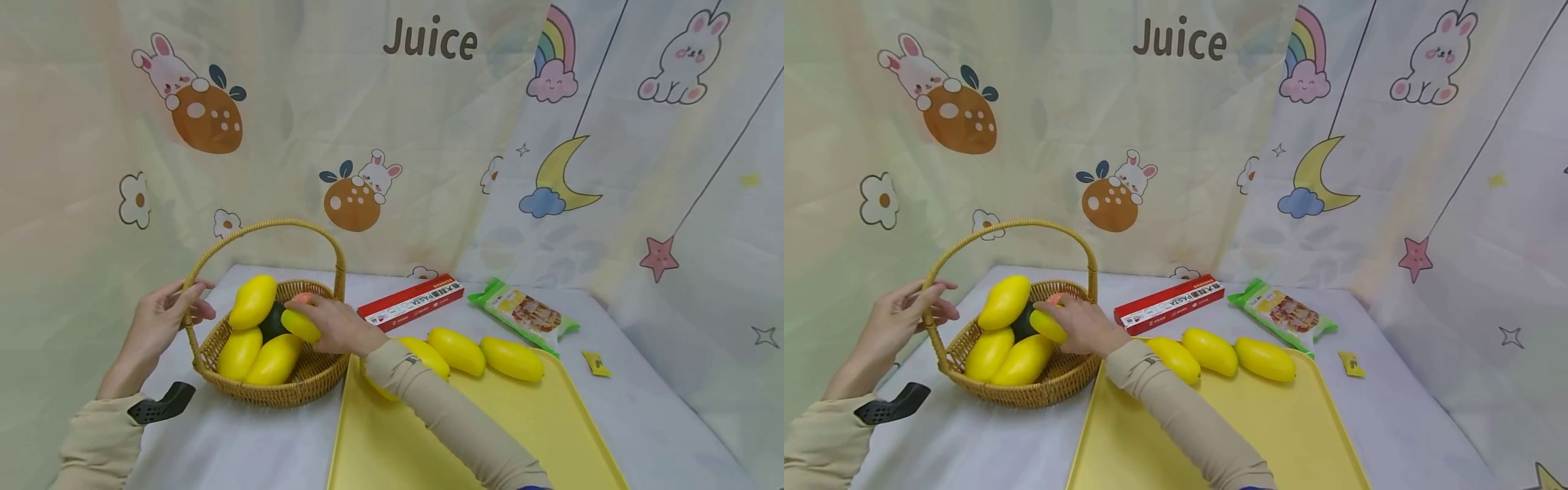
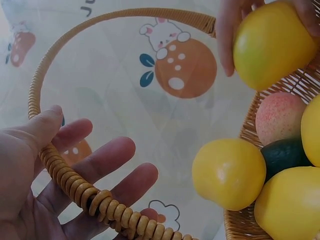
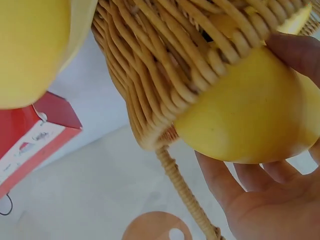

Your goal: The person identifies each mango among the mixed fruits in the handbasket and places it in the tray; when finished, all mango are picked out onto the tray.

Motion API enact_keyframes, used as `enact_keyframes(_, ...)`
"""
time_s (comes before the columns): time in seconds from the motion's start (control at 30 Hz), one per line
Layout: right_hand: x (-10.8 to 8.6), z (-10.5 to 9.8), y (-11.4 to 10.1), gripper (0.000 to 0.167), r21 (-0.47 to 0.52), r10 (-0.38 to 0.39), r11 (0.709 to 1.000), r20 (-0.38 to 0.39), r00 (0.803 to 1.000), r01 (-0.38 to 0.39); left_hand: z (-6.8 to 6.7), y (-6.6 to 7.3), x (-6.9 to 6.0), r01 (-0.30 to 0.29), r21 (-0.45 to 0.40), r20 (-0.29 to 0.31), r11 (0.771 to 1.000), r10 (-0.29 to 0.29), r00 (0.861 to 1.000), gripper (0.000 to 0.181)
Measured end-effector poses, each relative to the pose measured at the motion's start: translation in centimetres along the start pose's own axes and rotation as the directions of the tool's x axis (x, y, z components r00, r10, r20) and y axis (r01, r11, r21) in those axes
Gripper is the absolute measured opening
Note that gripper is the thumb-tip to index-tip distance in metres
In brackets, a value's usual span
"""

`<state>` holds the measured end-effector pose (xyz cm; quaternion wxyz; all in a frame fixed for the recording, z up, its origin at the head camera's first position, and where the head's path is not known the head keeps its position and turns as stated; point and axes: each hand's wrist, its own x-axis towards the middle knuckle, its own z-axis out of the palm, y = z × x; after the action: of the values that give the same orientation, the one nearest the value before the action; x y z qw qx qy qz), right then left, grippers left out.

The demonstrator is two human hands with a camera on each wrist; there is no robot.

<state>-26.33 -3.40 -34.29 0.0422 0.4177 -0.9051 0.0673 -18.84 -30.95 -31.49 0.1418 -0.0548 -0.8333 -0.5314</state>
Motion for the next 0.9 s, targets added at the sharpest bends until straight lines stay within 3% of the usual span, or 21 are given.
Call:
enact_keyframes(0.4,-1.9,-3.6,-0.5,0.084,0.017,-0.024,1.0,-0.02,1.0,0.024,0.0,0.1,0.0,-0.001,-0.015,0.013,1.0,0.001,1.0,0.02)
enact_keyframes(0.9,-8.3,-5.2,0.5,0.082,0.017,-0.046,0.999,0.023,0.999,0.045,0.0,0.1,-0.1,0.021,-0.007,0.015,1.0,-0.021,1.0,0.025)
